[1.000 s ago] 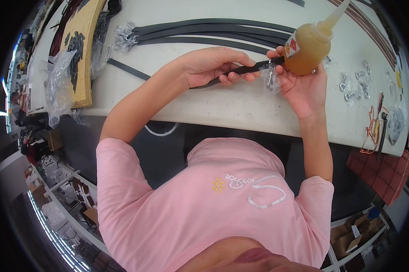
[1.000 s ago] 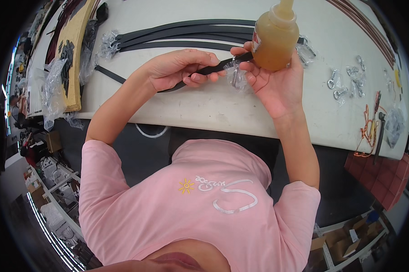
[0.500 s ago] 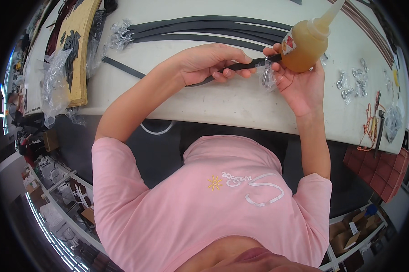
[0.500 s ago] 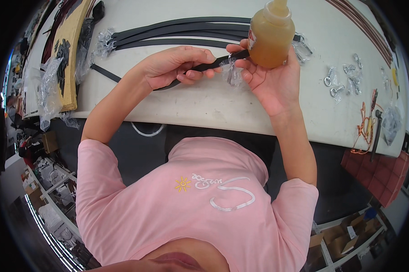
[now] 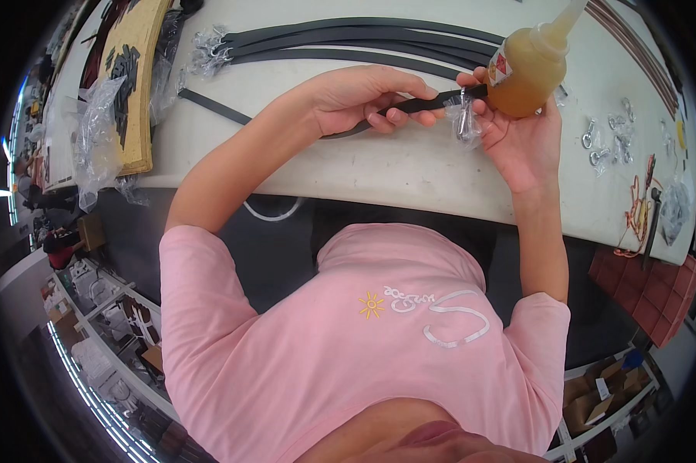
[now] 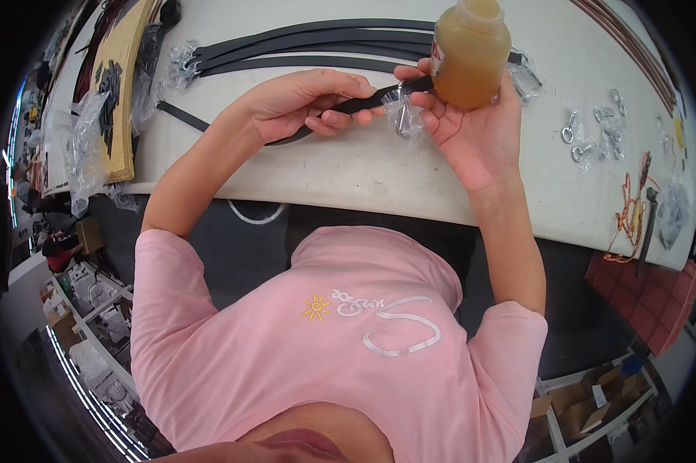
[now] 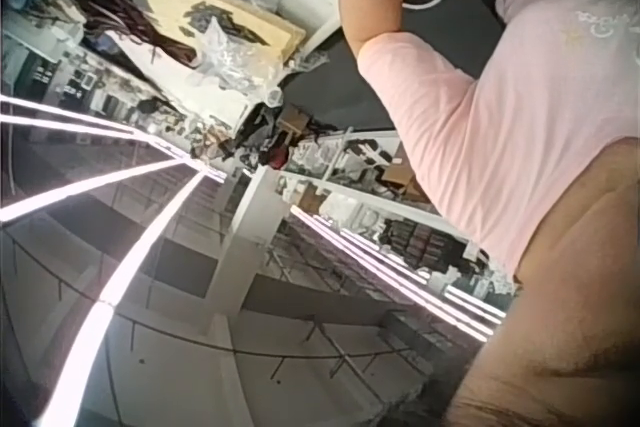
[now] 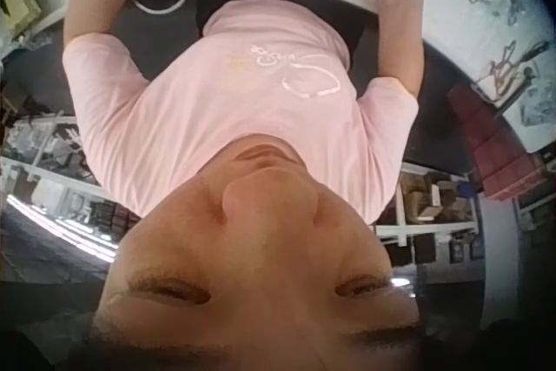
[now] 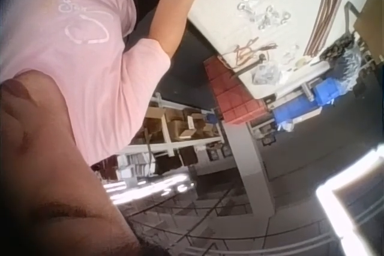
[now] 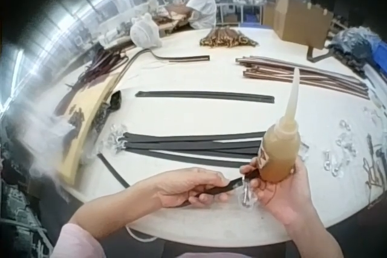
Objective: The person is assembling leather straps by attaching metal hardware and applying glue to the ends.
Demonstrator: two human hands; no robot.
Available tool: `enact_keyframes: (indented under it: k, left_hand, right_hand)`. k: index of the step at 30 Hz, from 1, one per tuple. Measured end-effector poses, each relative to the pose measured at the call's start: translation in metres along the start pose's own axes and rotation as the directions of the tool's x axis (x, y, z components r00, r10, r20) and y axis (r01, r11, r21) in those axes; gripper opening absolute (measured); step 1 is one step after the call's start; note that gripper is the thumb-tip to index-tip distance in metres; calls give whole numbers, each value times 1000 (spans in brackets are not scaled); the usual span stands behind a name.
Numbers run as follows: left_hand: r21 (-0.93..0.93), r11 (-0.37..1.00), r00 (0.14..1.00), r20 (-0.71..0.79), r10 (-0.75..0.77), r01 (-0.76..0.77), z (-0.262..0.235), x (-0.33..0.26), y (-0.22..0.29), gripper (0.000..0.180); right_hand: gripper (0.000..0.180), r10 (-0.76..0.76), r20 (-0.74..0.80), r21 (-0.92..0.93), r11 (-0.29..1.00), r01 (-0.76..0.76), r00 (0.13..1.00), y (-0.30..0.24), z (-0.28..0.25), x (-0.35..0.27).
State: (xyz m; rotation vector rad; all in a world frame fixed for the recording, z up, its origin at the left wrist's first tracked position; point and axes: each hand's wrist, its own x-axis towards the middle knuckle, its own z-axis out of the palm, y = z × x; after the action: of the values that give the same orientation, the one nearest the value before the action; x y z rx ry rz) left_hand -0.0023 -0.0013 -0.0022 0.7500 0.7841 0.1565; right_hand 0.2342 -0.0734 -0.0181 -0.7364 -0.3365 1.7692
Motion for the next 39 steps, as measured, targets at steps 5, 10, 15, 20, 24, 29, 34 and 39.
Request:
enact_keyframes:
  k: [5, 10, 15, 20, 24, 29, 34, 39]
  left_hand:
    - [-16, 1000, 1000, -4, -14, 14, 1, 0, 0, 20]
    - [-28, 999, 1000, -12, -21, 20, -3, 2, -3, 20]
    - [-17, 1000, 1000, -8, -19, 19, -2, 2, -2, 20]
    - [-8, 1000, 1000, 7, -17, 17, -3, 2, -2, 22]
    - [-10, 1000, 1000, 14, -27, 27, -2, 2, -2, 22]
    - [-16, 999, 999, -15, -42, 42, 0, 1, -3, 19]
    - [153, 988, 999, -12, 31, -29, -1, 3, -3, 19]
    - [501, 840, 956, -80, 284, -207, 4, 1, -15, 18]
  right_hand:
    - [59, 1, 0, 8, 1000, -1, 1000, 1, -1, -1]
    - [60, 11, 11, -2, 1000, -11, 1000, 1, -1, -1]
    - [60, 15, 5, -15, 1000, -15, 1000, 0, 0, -3]
    - [60, 10, 14, -11, 1000, -10, 1000, 0, -1, -3]
    - [60, 11, 0, -20, 1000, -11, 1000, 1, -1, -3]
    - [62, 29, 26, -22, 999, -28, 999, 0, -3, -4]
    - [63, 29, 34, 0, 1000, -29, 999, -4, -5, -7]
    - [66, -122, -8, -86, 989, 120, 993, -30, -15, -10]
